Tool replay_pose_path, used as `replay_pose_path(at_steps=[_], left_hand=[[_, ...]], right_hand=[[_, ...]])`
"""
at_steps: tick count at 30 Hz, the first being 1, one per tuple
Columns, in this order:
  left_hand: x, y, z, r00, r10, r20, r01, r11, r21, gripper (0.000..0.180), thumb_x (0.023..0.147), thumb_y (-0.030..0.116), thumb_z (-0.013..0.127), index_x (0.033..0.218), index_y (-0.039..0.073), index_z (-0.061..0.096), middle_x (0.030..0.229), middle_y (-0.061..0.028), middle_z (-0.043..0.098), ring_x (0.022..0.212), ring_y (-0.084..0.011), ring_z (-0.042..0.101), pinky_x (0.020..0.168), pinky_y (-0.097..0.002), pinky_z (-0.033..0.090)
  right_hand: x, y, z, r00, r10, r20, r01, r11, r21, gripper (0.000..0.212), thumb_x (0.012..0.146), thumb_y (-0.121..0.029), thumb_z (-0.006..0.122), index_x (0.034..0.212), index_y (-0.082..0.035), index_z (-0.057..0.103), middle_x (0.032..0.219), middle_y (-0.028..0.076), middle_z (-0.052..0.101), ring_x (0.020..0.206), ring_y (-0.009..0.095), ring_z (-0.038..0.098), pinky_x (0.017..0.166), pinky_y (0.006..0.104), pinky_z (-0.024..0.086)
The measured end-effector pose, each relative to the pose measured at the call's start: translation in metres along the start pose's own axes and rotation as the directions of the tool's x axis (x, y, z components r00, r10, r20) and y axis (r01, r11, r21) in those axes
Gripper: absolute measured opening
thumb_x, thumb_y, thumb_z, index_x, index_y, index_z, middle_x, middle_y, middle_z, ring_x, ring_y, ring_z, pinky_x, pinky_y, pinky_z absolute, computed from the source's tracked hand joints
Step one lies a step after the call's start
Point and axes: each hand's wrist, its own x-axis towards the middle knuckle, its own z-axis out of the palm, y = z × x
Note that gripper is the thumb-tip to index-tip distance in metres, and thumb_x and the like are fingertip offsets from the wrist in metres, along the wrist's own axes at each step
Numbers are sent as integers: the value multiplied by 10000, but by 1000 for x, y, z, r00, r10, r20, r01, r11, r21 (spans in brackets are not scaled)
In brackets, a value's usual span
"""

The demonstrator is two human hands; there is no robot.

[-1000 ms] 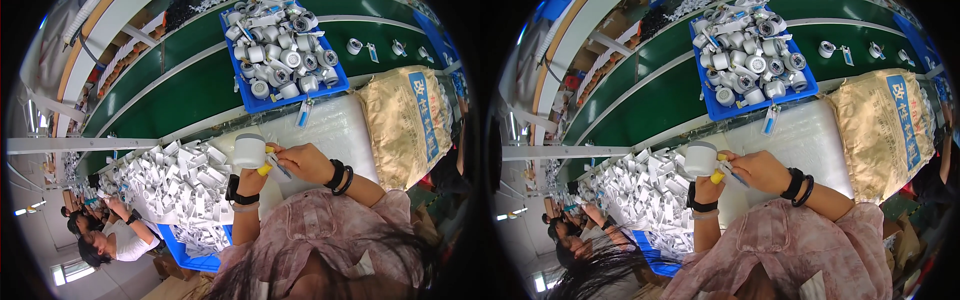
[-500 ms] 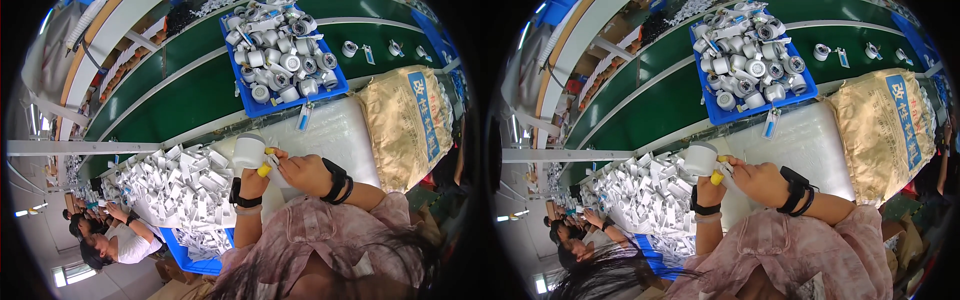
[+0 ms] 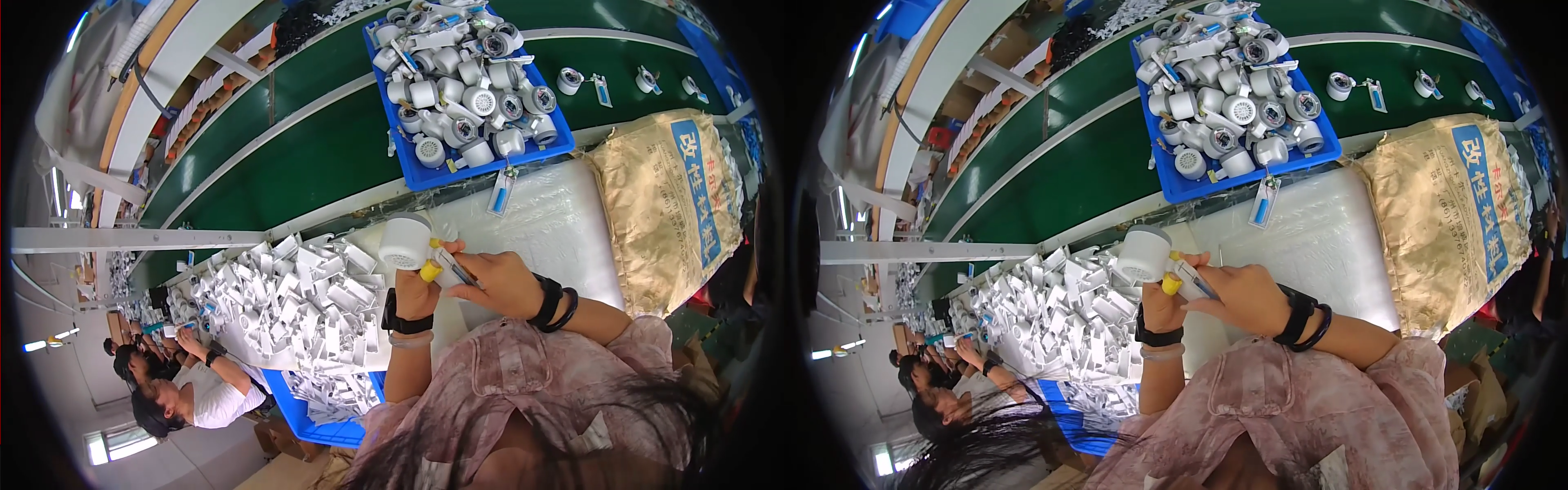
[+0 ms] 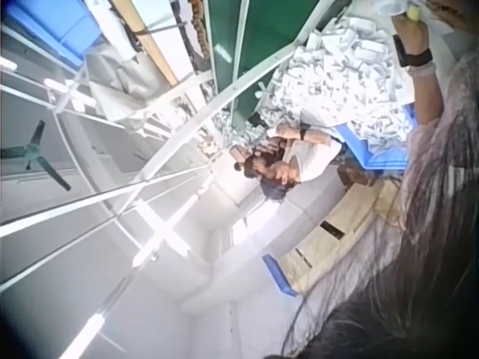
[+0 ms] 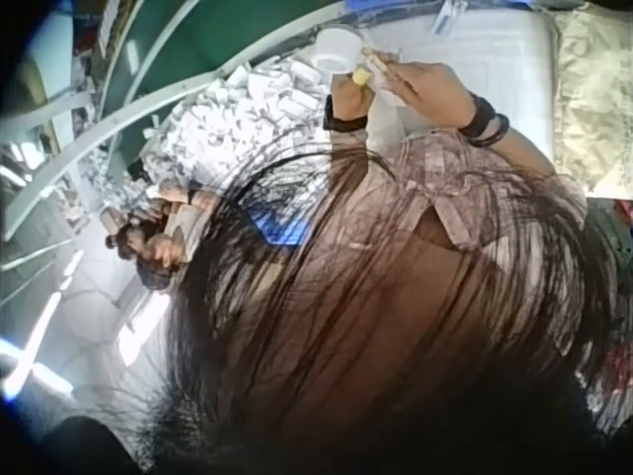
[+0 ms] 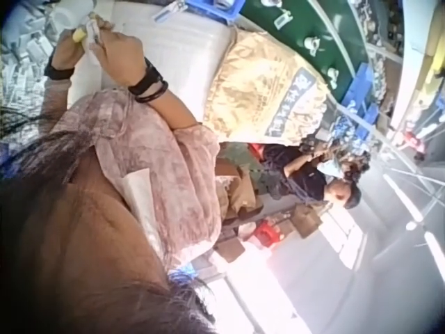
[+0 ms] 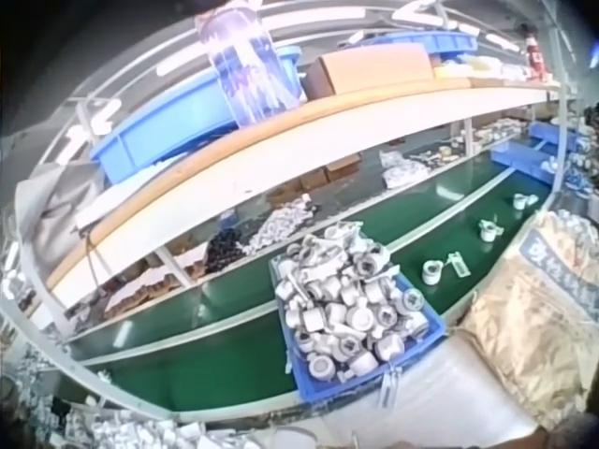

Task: The person assembles a handheld fan by picking up a motor housing, inserting a battery, and snapping the plastic casing pieces together before placing the unit on the workbench.

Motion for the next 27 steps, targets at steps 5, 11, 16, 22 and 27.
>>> replay_pose_path(at_steps=[5, 11, 16, 22, 27], left_hand=[[1, -8, -11, 994, 29, 108, -21, 997, -72, 401, 845, 198, 681, 1160, -9, 545, 1128, -178, 623, 1189, -355, 511, 1018, -504, 404], [2, -5, -9, 984, 38, 172, -18, 993, -114, 438, 837, 216, 691, 1203, 17, 553, 1137, -169, 626, 1220, -358, 480, 1053, -540, 349], [-1, 0, -11, 989, -1, 148, 17, 995, -103, 376, 831, 167, 697, 1154, 17, 578, 1172, -201, 608, 1167, -356, 537, 1013, -474, 408], [-4, 0, -9, 987, -14, 163, 35, 991, -126, 380, 837, 121, 680, 1178, 8, 555, 1204, -257, 572, 1156, -357, 544, 984, -456, 435], [-7, 4, 3, 991, -50, 128, 62, 994, -94, 417, 855, 85, 648, 1236, 11, 495, 1247, -257, 543, 1163, -349, 538, 981, -445, 441]], right_hand=[[5, -7, -2, 997, 51, 53, -50, 999, -10, 423, 861, -344, 626, 1153, -44, 565, 709, 107, 617, 586, 271, 626, 519, 363, 490], [8, -3, -12, 995, 70, 66, -87, 950, 300, 267, 889, -222, 628, 1074, -30, 612, 712, 118, 619, 591, 262, 619, 528, 323, 468], [10, 1, -13, 997, 69, 23, -72, 915, 397, 158, 887, -159, 624, 962, -28, 672, 741, 132, 652, 618, 235, 640, 563, 302, 481], [9, 4, -15, 996, 55, 72, -77, 937, 342, 150, 860, -135, 651, 961, -27, 679, 772, 132, 670, 635, 239, 648, 584, 296, 491], [10, 6, -14, 993, 88, 80, -109, 940, 323, 129, 828, -160, 618, 846, -40, 662, 711, 136, 626, 624, 309, 611, 564, 365, 473]])
